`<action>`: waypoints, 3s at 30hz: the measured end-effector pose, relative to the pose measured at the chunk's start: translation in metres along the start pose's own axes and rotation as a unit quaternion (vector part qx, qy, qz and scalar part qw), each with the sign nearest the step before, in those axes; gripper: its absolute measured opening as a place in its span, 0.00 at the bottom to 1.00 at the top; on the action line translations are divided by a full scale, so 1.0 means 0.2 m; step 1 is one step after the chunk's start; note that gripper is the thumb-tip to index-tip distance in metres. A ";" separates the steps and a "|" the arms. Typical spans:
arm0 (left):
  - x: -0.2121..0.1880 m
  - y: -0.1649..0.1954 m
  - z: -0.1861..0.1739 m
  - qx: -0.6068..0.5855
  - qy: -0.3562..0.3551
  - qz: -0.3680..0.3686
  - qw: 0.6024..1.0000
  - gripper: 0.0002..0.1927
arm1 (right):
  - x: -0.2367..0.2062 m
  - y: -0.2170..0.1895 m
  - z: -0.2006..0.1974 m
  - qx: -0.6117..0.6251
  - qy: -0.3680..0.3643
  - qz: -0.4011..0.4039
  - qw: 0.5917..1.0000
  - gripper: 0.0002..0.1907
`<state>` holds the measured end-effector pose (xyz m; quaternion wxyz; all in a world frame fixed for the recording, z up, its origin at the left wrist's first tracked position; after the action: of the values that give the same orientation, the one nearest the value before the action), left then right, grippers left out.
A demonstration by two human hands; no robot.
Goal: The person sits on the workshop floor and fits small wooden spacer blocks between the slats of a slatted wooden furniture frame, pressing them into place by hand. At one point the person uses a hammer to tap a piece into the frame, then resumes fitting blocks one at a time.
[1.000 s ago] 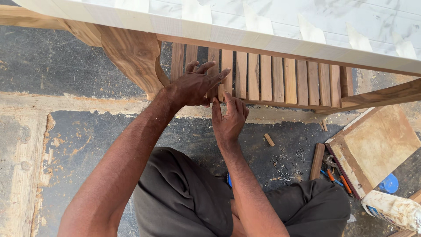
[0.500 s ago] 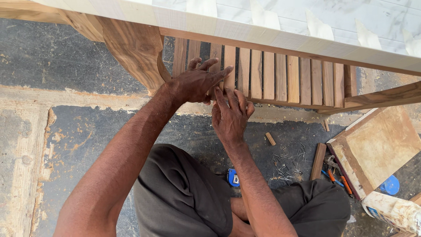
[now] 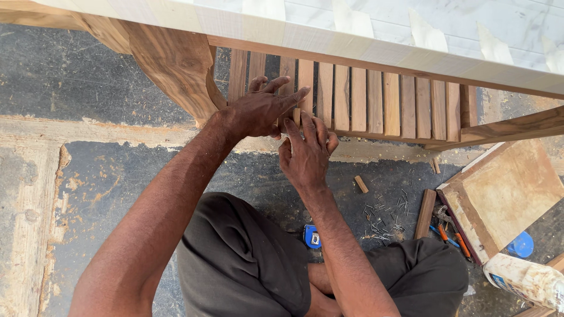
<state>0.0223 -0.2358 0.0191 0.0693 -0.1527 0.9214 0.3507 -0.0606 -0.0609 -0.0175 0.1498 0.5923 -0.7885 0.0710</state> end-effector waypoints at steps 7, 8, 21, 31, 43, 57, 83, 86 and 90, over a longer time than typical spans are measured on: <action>0.10 -0.07 -0.03 -0.071 0.089 0.064 0.991 0.41 | 0.02 0.00 -0.02 -0.029 -0.005 -0.007 1.000 0.26; 0.11 -0.08 -0.06 -0.073 0.125 0.079 0.986 0.43 | 0.02 -0.01 -0.02 -0.033 -0.005 -0.008 0.999 0.26; 0.25 0.00 -0.16 0.052 0.059 -0.078 0.994 0.46 | -0.01 -0.05 -0.08 -0.022 0.043 0.009 0.999 0.18; 0.26 0.04 -0.20 0.095 -0.020 -0.105 0.990 0.29 | 0.16 -0.16 -0.09 0.093 0.012 0.000 0.996 0.21; 0.29 0.06 -0.22 0.104 -0.033 -0.125 0.986 0.27 | 0.30 -0.08 -0.13 0.035 -0.058 -0.108 0.992 0.24; 0.28 -0.08 -0.21 0.031 0.022 -0.077 0.996 0.18 | 0.58 0.02 -0.25 -0.185 -0.270 -0.383 0.864 0.31; -0.25 0.08 0.05 0.022 0.211 -0.155 0.965 0.28 | 0.44 0.20 -0.16 -0.001 -0.115 -0.214 0.970 0.10; -0.31 0.10 0.16 0.146 0.228 -0.157 0.950 0.28 | 0.42 0.20 -0.14 0.010 -0.110 -0.218 0.970 0.09; -0.26 0.02 0.25 0.146 0.269 -0.117 0.945 0.25 | 0.41 0.21 -0.11 0.011 -0.129 -0.199 0.972 0.04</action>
<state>0.0710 -0.1866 -0.0033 -0.1193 -0.3359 0.9225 0.1480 -0.1179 -0.1175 0.0328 0.0515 0.7428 -0.6669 -0.0281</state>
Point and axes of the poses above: each hand's wrist, its own x-axis towards the middle knuckle, its own z-axis out of the palm, y = z × x, the point moved 1 cm from there along x, towards the middle knuckle, and after that the axes turned 14 degrees about -x, right-handed, at the moved point
